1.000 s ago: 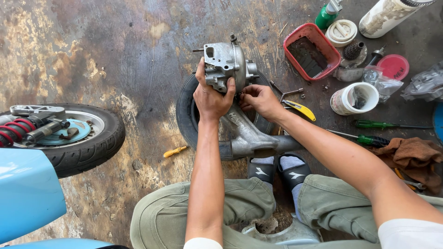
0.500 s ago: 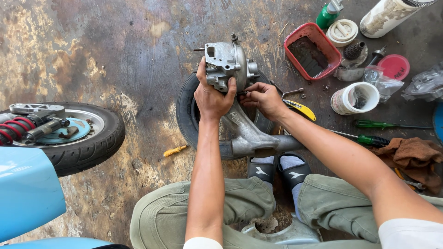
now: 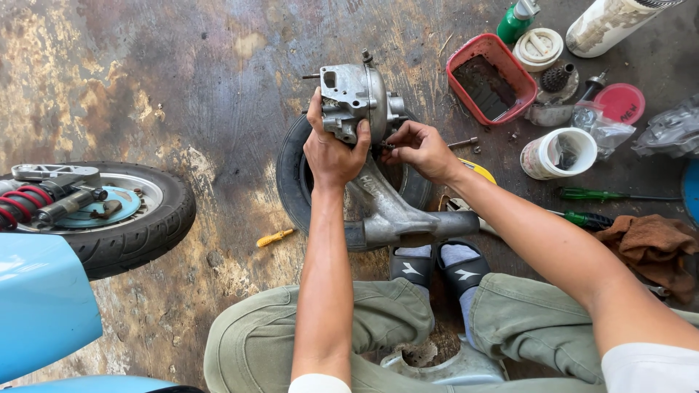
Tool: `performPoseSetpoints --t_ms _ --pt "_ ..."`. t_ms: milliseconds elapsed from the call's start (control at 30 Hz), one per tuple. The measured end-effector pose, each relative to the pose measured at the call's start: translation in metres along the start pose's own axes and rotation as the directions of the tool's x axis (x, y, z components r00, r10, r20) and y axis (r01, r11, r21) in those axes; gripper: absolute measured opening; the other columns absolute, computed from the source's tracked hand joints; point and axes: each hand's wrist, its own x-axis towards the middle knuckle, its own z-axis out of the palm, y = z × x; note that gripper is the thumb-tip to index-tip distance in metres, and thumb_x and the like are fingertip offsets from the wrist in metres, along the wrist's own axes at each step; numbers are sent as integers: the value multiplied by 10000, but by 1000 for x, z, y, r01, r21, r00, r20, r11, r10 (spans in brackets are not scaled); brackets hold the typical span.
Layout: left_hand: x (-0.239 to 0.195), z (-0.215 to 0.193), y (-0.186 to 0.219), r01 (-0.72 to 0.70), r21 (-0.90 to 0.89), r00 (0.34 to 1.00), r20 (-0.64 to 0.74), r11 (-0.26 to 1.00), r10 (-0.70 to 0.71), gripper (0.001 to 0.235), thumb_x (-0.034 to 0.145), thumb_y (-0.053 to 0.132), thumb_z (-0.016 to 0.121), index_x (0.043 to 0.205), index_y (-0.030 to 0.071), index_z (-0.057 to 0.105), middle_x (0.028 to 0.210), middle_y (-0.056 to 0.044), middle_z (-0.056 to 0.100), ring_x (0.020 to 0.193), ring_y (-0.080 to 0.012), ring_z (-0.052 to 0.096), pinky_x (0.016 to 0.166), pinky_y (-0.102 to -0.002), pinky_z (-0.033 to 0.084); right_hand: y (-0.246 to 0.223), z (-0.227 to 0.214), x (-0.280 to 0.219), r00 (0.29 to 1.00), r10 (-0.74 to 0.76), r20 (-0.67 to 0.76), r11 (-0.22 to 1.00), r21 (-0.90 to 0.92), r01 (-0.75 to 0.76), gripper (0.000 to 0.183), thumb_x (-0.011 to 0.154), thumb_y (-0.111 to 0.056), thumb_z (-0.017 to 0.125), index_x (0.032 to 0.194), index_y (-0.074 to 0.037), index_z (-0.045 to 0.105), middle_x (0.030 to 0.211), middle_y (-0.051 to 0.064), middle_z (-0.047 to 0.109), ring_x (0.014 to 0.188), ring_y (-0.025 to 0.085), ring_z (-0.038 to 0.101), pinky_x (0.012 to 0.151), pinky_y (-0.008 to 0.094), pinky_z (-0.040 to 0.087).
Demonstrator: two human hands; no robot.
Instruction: The person sits on the floor and uses a wrench to loosen and remove bolts from a metallic engine casing. They then remove a circular metal cover and handle small bolts and washers with their hands.
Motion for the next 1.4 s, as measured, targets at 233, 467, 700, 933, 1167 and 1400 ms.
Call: performPoseSetpoints --t_ms 233,467,700,933,1167,1400 --pt "0 1 0 5 7 1000 1 1000 -5 911 854 535 704 1575 168 285 992 -239 721 852 -525 707 724 -609 559 -1 -4 3 998 -38 42 999 4 38 271 810 143 718 1048 89 602 973 214 672 849 267 752 729 399 677" --pt "0 0 0 0 6 1000 5 1000 0 904 863 521 700 1576 157 281 964 -230 719 824 -527 705 708 -615 560 -12 3 7 1000 -7 22 980 201 2 204 818 67 635 1018 70 597 857 185 623 724 278 723 630 337 636" --pt "-1 2 -1 4 2 1000 2 1000 -4 910 861 529 702 1577 155 283 961 -223 720 815 -522 704 708 -615 563 -23 1 23 939 267 -219 950 223 -218 175 884 -268 494 885 -104 556 719 -16 303 579 135 457 520 257 301" --pt "0 -2 -1 -9 10 1000 -10 1000 9 920 840 529 715 1570 152 300 954 -223 726 813 -510 711 697 -609 562 -113 49 50 950 -146 -276 914 -405 23 214 1016 -300 672 978 -98 732 711 -7 545 627 49 544 515 184 389" --pt "1 -13 7 -83 49 995 52 995 80 821 922 354 672 1524 59 199 1011 -156 763 756 -321 772 594 -402 584 -108 61 99 937 -314 156 574 -754 318 267 975 -184 642 987 47 774 773 82 725 568 123 561 470 256 418" --pt "3 -13 10 -84 44 996 39 996 82 817 920 336 695 1532 89 212 1014 -134 765 753 -326 763 611 -410 568 -116 21 62 968 -247 55 662 -720 210 182 1020 -86 619 1077 26 750 883 17 717 698 74 560 607 210 458"
